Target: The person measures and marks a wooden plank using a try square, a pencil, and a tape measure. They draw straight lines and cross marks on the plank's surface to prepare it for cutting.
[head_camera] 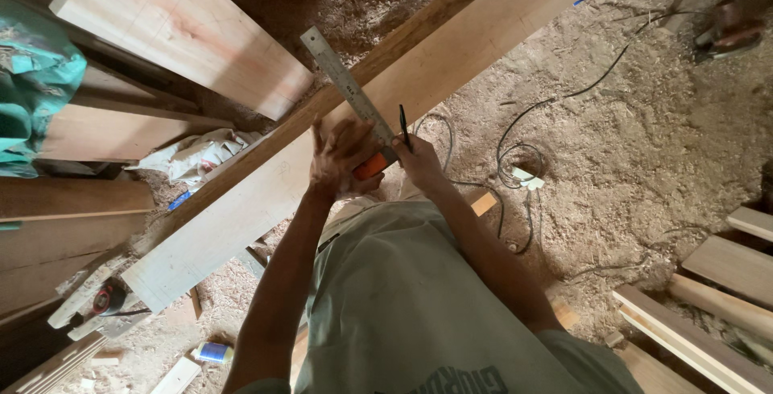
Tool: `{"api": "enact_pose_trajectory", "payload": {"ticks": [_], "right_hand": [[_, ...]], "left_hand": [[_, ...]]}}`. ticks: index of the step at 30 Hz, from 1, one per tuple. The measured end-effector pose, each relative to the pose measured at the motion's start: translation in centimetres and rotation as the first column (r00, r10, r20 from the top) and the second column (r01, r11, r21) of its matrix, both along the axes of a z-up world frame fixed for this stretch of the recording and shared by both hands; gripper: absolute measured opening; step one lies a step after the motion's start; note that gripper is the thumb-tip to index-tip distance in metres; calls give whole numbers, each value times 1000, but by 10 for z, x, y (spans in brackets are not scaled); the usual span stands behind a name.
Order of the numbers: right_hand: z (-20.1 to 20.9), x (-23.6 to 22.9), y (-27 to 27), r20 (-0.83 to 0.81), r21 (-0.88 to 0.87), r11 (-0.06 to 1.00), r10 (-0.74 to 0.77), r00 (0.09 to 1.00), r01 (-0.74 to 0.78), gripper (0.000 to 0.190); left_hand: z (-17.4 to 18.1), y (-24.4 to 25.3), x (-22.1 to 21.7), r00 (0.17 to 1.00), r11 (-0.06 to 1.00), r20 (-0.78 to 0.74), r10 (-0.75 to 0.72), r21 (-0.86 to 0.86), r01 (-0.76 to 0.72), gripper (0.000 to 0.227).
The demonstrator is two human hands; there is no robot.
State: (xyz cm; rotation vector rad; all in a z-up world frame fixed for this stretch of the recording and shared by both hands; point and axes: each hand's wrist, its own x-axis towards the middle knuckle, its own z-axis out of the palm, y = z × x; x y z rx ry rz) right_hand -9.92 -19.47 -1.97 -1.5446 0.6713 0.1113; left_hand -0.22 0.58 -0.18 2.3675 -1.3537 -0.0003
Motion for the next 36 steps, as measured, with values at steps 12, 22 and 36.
{"api": "enact_pose_trajectory", "payload": {"ticks": [12, 22, 36], "right_hand": [[75, 2, -4, 284, -456, 883, 25, 958, 112, 30], [60, 1, 0, 416, -740, 650, 238, 878, 174, 15], [64, -19, -16, 387, -481, 859, 29, 922, 175, 27]], "left_hand": [[3, 2, -1, 999, 995, -50, 7, -100, -12, 69], [8, 3, 1, 995, 999, -94, 17, -31, -20, 75], [15, 32, -51, 907, 810, -406, 109, -493, -318, 51]]}}
